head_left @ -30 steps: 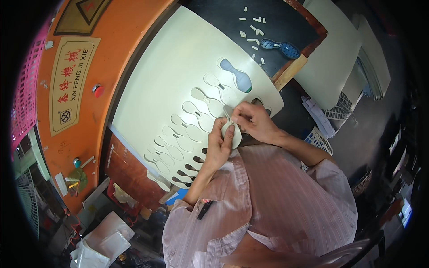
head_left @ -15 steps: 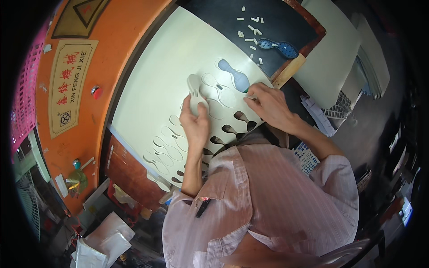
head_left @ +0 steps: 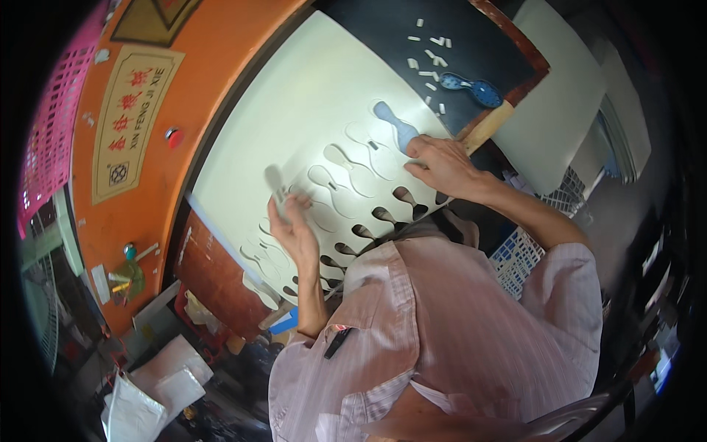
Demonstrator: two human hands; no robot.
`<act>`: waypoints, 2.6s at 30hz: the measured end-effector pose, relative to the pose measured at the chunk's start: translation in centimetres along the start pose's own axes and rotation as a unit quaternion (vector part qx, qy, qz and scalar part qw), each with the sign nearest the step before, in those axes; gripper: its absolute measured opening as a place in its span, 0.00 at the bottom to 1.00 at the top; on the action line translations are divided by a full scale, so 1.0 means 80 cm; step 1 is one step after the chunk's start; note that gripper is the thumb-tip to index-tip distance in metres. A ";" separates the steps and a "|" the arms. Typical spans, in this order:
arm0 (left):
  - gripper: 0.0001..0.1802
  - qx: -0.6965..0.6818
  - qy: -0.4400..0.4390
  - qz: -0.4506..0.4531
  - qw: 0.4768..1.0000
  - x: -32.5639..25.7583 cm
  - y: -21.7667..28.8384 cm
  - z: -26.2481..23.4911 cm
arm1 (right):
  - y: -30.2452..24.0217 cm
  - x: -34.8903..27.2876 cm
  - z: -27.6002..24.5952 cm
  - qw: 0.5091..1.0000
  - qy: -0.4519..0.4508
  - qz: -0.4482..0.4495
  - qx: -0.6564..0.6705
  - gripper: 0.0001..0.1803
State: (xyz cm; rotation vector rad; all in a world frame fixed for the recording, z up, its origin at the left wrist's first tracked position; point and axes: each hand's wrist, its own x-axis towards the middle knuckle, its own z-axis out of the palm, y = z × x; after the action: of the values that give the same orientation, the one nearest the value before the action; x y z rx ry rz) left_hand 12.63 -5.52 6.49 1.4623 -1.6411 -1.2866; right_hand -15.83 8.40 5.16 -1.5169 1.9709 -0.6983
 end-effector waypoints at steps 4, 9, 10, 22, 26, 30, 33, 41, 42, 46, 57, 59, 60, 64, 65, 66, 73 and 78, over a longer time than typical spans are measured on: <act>0.20 0.042 0.186 0.007 0.982 -0.063 -0.070 -0.096 | -0.014 -0.007 -0.002 0.994 -0.037 -0.028 -0.101 0.14; 0.14 0.098 0.335 -0.078 0.934 -0.162 -0.164 -0.164 | -0.015 0.004 -0.005 0.977 -0.098 -0.069 -0.177 0.16; 0.14 0.139 0.345 -0.159 0.914 -0.169 -0.178 -0.170 | -0.011 0.009 -0.008 0.982 -0.106 -0.044 -0.151 0.16; 0.20 0.259 0.305 -0.185 0.898 -0.161 -0.190 -0.176 | -0.007 0.031 -0.008 0.985 -0.138 0.006 -0.100 0.17; 0.21 0.166 0.298 -0.063 0.938 -0.159 -0.193 -0.181 | -0.018 0.023 -0.004 0.982 -0.116 0.015 -0.147 0.16; 0.18 0.031 0.288 -0.094 0.952 -0.154 -0.198 -0.188 | -0.041 0.024 -0.005 0.969 -0.125 0.035 -0.209 0.17; 0.15 -0.043 0.278 -0.091 0.955 -0.151 -0.198 -0.192 | -0.045 0.032 -0.011 0.972 -0.136 0.092 -0.168 0.18; 0.18 0.024 0.256 -0.083 0.963 -0.163 -0.203 -0.201 | -0.006 0.026 0.002 0.988 -0.105 0.110 0.002 0.18; 0.19 0.037 0.252 -0.087 0.963 -0.170 -0.203 -0.201 | -0.003 0.020 0.003 0.991 -0.096 0.089 -0.003 0.18; 0.20 0.082 0.240 -0.061 0.965 -0.204 -0.196 -0.199 | -0.002 -0.011 0.007 0.986 -0.121 0.113 0.020 0.17; 0.13 0.034 0.078 -0.001 0.996 -0.089 -0.043 -0.075 | 0.018 -0.010 0.034 0.842 -0.091 0.356 0.396 0.17; 0.10 0.038 -0.032 0.077 0.996 -0.063 -0.008 0.020 | 0.022 -0.013 0.034 0.830 -0.093 0.327 0.443 0.16; 0.12 0.062 -0.097 -0.036 0.993 -0.053 0.007 0.060 | 0.023 -0.015 0.033 0.821 -0.095 0.311 0.470 0.16; 0.24 0.166 -0.115 0.109 0.973 -0.050 0.036 0.153 | 0.032 -0.015 0.029 0.750 -0.136 0.307 0.570 0.18; 0.27 0.210 -0.128 0.133 0.960 -0.051 0.036 0.163 | 0.034 -0.013 0.027 0.739 -0.163 0.305 0.578 0.21; 0.28 0.209 -0.115 0.144 0.961 -0.049 0.034 0.167 | 0.034 -0.013 0.026 0.731 -0.167 0.279 0.600 0.21; 0.18 0.021 -0.162 -0.033 0.986 -0.047 0.022 0.128 | 0.005 -0.041 0.034 0.886 -0.081 0.197 0.412 0.25; 0.17 -0.028 0.015 -0.050 0.998 -0.049 0.018 0.032 | -0.015 -0.051 0.046 0.970 0.120 0.037 0.206 0.17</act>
State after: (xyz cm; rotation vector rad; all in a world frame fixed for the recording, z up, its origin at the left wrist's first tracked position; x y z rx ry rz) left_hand 10.65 -1.12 7.56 1.5393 -1.5181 -1.3475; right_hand -11.62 11.81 3.81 -1.1447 1.8857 -1.2210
